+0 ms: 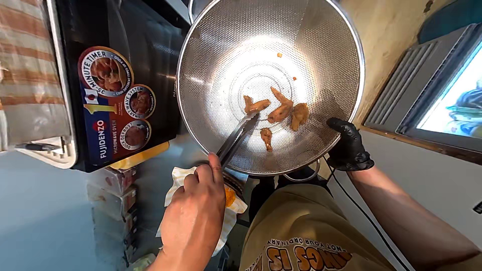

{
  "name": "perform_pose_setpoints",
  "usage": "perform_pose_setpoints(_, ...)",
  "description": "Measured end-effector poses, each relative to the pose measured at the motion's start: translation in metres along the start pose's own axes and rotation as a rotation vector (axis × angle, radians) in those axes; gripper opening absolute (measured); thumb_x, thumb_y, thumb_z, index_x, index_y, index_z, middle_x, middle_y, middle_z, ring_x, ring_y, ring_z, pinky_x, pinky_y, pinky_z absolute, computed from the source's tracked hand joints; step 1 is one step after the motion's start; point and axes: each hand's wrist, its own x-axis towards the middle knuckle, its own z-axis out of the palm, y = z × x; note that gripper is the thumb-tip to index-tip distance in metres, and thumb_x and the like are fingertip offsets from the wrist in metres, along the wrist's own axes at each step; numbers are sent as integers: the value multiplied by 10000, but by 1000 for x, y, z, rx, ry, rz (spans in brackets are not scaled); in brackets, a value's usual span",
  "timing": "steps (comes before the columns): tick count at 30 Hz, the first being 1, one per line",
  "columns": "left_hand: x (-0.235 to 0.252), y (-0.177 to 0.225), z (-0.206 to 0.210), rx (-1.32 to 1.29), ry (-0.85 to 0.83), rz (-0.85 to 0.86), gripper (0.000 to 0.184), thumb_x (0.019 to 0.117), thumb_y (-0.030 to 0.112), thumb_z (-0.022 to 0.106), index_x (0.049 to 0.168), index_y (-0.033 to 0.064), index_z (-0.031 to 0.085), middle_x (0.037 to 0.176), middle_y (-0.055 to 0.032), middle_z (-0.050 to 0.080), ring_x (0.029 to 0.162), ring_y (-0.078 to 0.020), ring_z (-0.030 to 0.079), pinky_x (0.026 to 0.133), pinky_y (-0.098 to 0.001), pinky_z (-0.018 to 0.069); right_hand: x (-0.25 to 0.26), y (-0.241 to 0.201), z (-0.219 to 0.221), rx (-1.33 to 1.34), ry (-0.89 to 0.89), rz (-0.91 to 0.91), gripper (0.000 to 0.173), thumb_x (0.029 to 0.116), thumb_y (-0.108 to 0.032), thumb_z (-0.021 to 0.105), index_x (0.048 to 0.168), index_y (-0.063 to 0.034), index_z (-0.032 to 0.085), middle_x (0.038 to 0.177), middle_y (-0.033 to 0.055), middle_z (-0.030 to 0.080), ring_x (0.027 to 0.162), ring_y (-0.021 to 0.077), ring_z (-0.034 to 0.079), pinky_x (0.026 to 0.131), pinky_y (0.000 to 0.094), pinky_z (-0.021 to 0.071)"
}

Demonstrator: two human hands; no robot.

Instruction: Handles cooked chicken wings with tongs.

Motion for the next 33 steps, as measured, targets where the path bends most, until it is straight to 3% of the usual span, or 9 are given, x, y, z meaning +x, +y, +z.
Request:
perform_pose_setpoints(7,2,-12,1,-98,22,-13,343,1044,173,531,1317,-4,641,826,-163,630,663,-344,652,481,-398,462,0,0,0,0,-2,-7,349,918,-187,546,1265,-205,520,1036,-83,708,947,22,695,821,247,604)
perform_pose_setpoints(19,1,-23,-9,-126,28,-18,392,1031,218,556,1348,1,636,868,-165,657,664,-347,654,485,-410,470,1,0,1,8,5,4,339,924,-190,546,1262,-199,525,1027,-74,714,933,27,701,804,250,609)
perform_pose_setpoints(23,-4,-30,-12,-183,-22,-70,425,1007,216,611,1376,5,607,933,-180,668,711,-370,679,508,-460,510,0,-1,1,6,15,5,317,935,-188,544,1252,-198,528,1022,-73,717,929,31,704,803,252,612)
perform_pose_setpoints(24,-6,-37,-11,-242,-36,-90,438,1009,251,602,1374,9,606,926,-175,670,694,-373,680,504,-487,515,1,-1,1,11,14,4,323,931,-187,546,1254,-194,529,1025,-69,719,930,35,706,804,256,613)
perform_pose_setpoints(26,-12,-58,-3,-426,-87,-141,552,1020,455,505,1368,43,620,869,-128,673,633,-317,648,508,-518,514,0,-1,1,11,5,5,353,927,-194,553,1278,-190,517,1040,-63,711,942,40,703,811,258,612)
perform_pose_setpoints(28,-12,-81,8,-643,-160,-224,675,967,686,450,1323,153,661,776,-17,638,609,-184,585,528,-458,498,1,0,-1,21,-8,-3,347,923,-207,577,1267,-190,530,1040,-57,716,941,47,706,809,263,617)
perform_pose_setpoints(29,-9,-89,12,-738,-219,-271,659,933,737,466,1277,220,688,748,31,631,599,-125,578,525,-414,498,1,0,-1,21,-9,-5,345,920,-214,584,1261,-192,537,1035,-58,719,937,49,708,804,266,619)
perform_pose_setpoints(31,4,-98,20,-934,-365,-336,472,951,638,551,1180,260,716,721,64,631,565,-79,560,508,-344,482,1,1,0,17,-9,-9,349,921,-213,579,1266,-189,533,1039,-58,715,941,49,706,809,267,617)
perform_pose_setpoints(33,21,-98,25,-1109,-483,-367,288,1030,425,591,1136,191,722,726,31,627,522,-85,501,486,-285,434,2,2,4,19,-18,-17,350,928,-194,574,1273,-174,520,1046,-53,708,952,45,699,831,263,608)
